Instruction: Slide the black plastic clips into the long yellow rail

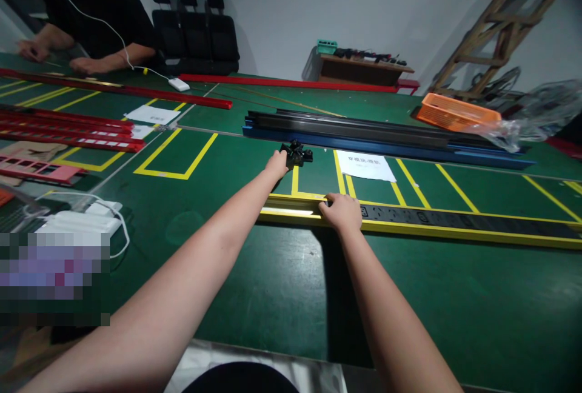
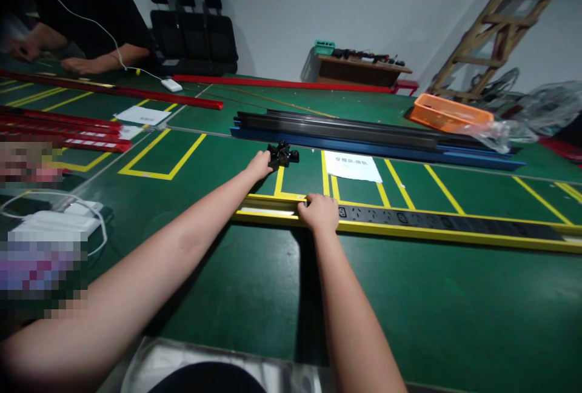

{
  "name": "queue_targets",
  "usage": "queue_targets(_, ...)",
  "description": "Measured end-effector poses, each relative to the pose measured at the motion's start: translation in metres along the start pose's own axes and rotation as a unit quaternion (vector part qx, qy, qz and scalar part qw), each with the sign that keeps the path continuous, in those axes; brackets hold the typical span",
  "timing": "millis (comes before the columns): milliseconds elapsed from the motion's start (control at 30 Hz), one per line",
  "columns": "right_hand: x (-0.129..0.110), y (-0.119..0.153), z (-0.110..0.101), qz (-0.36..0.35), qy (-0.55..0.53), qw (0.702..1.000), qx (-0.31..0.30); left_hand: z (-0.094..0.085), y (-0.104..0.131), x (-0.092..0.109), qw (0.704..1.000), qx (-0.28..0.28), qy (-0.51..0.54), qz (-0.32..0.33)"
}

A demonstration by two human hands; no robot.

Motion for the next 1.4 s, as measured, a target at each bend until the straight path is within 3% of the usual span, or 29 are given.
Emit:
queue_targets(100, 0.000, 0.000, 0.000, -0.001, 0.003, 1.000, -0.001, -0.002, 0.001, -0.006, 1.000, -0.013, 0.020, -0.004)
queue_targets(200, -0.001, 0.000, 0.001, -0.004, 0.005, 1.000, -0.013, -0.015, 0.012, -0.022, 0.993, 0.003, 0.116, 0.018)
queue_targets(333, -0.001, -0.003, 0.002, 0.000, -0.012, 1.000, -0.018, -0.046, 0.059, -0.049, 0.962, 0.133, 0.239, 0.017)
queue_targets(433, -0.001, -0.009, 0.005, 0.019, -0.018, 0.999, -0.042, -0.056, 0.110, -0.050, 0.941, 0.241, 0.239, -0.003)
queue_targets(533, -0.001, -0.014, 0.010, 0.035, -0.013, 0.997, -0.072, -0.038, 0.137, -0.024, 0.959, 0.195, 0.205, 0.014)
queue_targets(667, 0.001, -0.017, 0.014, 0.051, -0.016, 0.994, -0.092, -0.010, 0.142, 0.005, 0.987, 0.101, 0.127, 0.008)
queue_targets(833, 0.006, -0.020, 0.016, 0.085, -0.019, 0.993, -0.080, -0.005, 0.137, 0.004, 0.996, 0.077, 0.034, -0.016)
queue_targets(1033, 0.013, -0.027, 0.022, 0.102, -0.028, 0.991, -0.083, -0.007, 0.137, 0.001, 0.997, 0.080, -0.007, -0.022)
queue_targets(1267, 0.069, -0.032, 0.029, 0.142, -0.029, 0.987, -0.070, -0.008, 0.139, 0.000, 0.995, 0.073, -0.052, -0.044)
queue_targets(1400, 0.081, -0.030, 0.027, 0.124, -0.036, 0.991, -0.035, -0.008, 0.140, 0.001, 0.994, 0.087, -0.040, -0.047)
Point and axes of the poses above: each hand's wrist, its own y-axis away from the middle knuckle, its own z-axis out of the palm, x = y × z, the point moved 6 cm from there along -y, towards the middle knuckle, and after that the axes turned 8 degrees about -x, right-handed, at the moved point
